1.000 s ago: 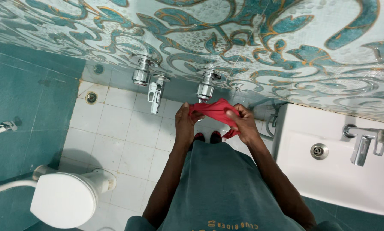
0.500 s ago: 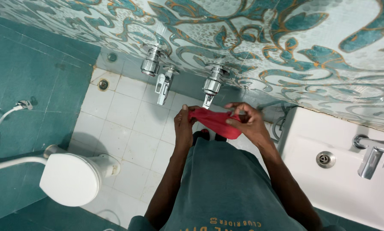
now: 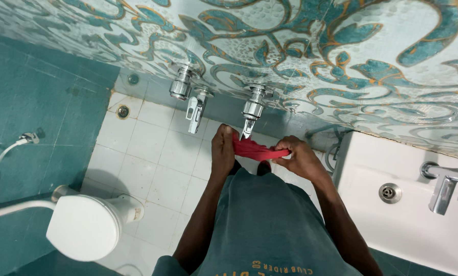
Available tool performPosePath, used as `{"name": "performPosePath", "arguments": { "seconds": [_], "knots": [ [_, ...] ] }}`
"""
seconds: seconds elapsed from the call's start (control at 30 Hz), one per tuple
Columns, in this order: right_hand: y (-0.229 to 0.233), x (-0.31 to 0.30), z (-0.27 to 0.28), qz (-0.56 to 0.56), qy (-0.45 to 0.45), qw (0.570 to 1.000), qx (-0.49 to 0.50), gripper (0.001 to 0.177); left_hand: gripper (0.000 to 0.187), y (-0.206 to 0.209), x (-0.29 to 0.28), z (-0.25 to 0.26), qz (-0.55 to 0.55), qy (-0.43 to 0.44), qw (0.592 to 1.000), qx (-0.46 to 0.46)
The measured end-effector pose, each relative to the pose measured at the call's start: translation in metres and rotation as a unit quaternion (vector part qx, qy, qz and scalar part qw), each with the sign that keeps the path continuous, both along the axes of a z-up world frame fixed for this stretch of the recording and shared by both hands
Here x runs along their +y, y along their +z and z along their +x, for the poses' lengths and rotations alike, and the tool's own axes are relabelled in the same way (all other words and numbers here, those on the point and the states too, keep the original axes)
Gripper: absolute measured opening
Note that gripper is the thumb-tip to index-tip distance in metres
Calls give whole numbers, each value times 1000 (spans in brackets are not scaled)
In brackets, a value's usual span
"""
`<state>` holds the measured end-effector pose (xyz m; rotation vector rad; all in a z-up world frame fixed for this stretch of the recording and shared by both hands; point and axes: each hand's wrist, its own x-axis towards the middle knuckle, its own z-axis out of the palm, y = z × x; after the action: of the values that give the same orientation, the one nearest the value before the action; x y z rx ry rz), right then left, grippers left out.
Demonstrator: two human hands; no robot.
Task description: The person wipes several bathroom taps and a small wall-mounted sink with a red cloth.
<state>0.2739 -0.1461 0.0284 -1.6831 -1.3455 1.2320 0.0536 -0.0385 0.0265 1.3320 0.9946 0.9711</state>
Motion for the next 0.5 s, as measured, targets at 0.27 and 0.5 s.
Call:
{"name": "performPosePath", "arguments": {
  "seconds": [0.27, 0.5],
  "knots": [
    [-63, 28, 3, 15, -228, 962, 147, 13, 56, 33, 52, -4, 206, -250, 941, 93],
    [-11, 65, -30, 4, -243, 966, 95, 28, 28, 3, 91, -4, 231, -202, 905, 295]
  ]
}}
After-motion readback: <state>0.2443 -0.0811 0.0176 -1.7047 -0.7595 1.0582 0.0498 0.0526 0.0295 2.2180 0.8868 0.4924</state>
